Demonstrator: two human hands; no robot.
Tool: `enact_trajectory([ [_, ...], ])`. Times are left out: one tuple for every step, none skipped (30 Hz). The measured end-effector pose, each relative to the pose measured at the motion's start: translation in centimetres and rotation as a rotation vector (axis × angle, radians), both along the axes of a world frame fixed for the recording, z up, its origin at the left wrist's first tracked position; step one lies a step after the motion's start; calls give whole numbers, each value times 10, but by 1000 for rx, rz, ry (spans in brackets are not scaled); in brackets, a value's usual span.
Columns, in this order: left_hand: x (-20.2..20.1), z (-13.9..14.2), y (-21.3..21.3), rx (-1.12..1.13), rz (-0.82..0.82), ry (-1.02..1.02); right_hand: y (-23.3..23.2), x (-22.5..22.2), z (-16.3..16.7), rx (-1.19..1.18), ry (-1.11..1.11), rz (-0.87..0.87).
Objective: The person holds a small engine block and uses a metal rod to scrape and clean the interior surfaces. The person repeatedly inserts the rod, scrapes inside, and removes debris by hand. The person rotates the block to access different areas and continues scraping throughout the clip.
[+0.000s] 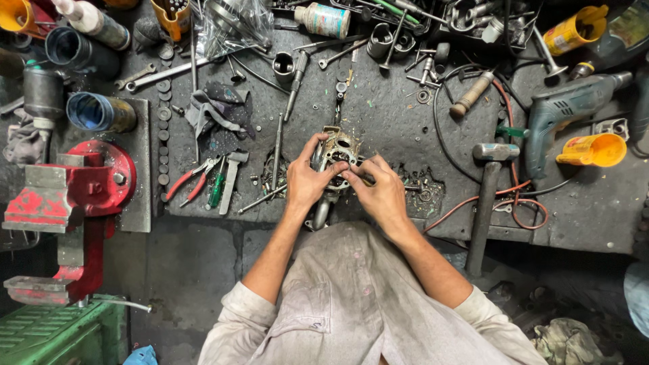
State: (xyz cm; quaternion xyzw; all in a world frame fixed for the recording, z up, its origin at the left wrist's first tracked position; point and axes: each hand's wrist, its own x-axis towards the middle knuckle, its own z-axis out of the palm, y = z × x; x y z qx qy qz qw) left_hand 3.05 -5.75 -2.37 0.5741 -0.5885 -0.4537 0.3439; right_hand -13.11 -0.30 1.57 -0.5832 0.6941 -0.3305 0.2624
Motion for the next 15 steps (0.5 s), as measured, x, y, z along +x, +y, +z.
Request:
enact_trajectory([
  [-1,-1,0,-11,19,-29,0,2,1,2,10,-7],
  [-2,-2,1,-21,33,-58,1,4,2,-19,49,-12],
  [-4,-3,2,-32,47,-86,1,7,2,-41,90,-18],
  [-7,-4,3,-42,66,-91,2,9,2,-69,131,-23],
  [-9,-4,2,-56,85,-97,2,10,2,-77,144,-33],
  [-10,-5,3,-62,103,-104,3,11,2,-77,156,-42],
  [-12,-5,3,-30,101,-161,4,11,1,-72,169,-52],
  [-12,-5,2,-3,97,-218,5,11,0,-69,147,-47],
  [-13,-5,1,19,95,-272,5,9,-1,-72,127,-41],
  [-11,-5,-2,77,61,-283,5,6,-2,-81,106,-33],
  [-9,-5,-3,142,27,-295,4,3,-4,-83,38,-9],
  [-6,-5,-2,214,-7,-306,3,-1,-5,-77,-30,17],
  [-2,-4,-3,140,-56,-199,2,-4,-7,-76,-98,48],
  [2,-4,-3,61,-105,-95,0,-7,-9,-57,-122,80],
  [7,-5,-4,-14,-160,7,-1,-9,-12,-33,-147,107],
])
